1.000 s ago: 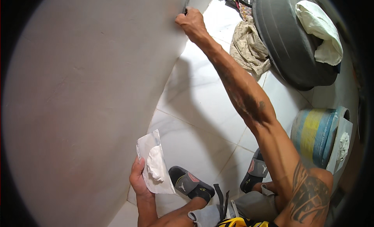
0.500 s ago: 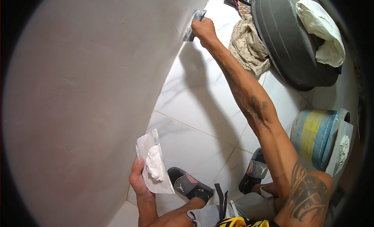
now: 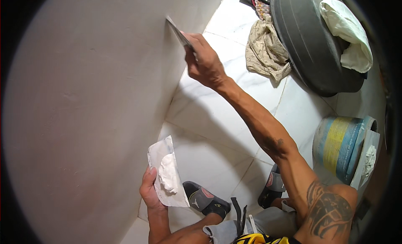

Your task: The person applies plaster onto a wall corner using putty knives, smoothing the compound across the surface and transferring plaster between the blades.

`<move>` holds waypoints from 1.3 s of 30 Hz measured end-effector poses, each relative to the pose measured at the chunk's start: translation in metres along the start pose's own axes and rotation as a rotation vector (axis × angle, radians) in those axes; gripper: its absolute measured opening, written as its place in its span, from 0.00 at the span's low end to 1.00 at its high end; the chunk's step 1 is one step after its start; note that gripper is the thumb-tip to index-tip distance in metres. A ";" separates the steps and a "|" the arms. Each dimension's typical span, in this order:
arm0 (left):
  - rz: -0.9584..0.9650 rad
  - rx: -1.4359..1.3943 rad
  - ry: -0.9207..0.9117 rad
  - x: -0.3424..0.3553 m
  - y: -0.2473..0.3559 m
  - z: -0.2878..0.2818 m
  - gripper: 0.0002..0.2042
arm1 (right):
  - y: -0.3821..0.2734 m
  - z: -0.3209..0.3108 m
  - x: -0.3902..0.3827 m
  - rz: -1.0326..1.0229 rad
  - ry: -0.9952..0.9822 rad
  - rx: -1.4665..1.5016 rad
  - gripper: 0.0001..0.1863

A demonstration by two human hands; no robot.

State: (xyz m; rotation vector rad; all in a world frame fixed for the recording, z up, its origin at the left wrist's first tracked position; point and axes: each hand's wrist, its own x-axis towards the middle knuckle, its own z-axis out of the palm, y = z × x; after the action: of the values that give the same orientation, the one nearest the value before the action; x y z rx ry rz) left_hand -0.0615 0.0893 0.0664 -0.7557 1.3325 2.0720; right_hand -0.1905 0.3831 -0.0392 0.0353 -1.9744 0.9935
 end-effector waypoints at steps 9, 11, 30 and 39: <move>0.005 -0.031 0.055 0.002 -0.008 -0.016 0.15 | 0.060 0.002 -0.013 1.002 0.029 0.245 0.08; 0.010 -0.068 0.051 0.001 -0.009 -0.019 0.15 | 0.061 0.010 -0.013 1.094 -0.041 0.273 0.08; 0.002 -0.068 0.058 0.000 -0.011 -0.027 0.13 | 0.041 -0.014 0.004 0.709 0.168 0.008 0.10; 0.002 -0.070 0.075 0.000 -0.012 -0.034 0.14 | 0.082 -0.005 0.051 0.965 -0.054 0.456 0.07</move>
State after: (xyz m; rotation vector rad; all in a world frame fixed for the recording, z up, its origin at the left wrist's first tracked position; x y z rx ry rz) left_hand -0.0473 0.0622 0.0476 -0.8702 1.3067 2.1197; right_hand -0.2485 0.4591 -0.0522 -0.6984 -1.7478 2.0515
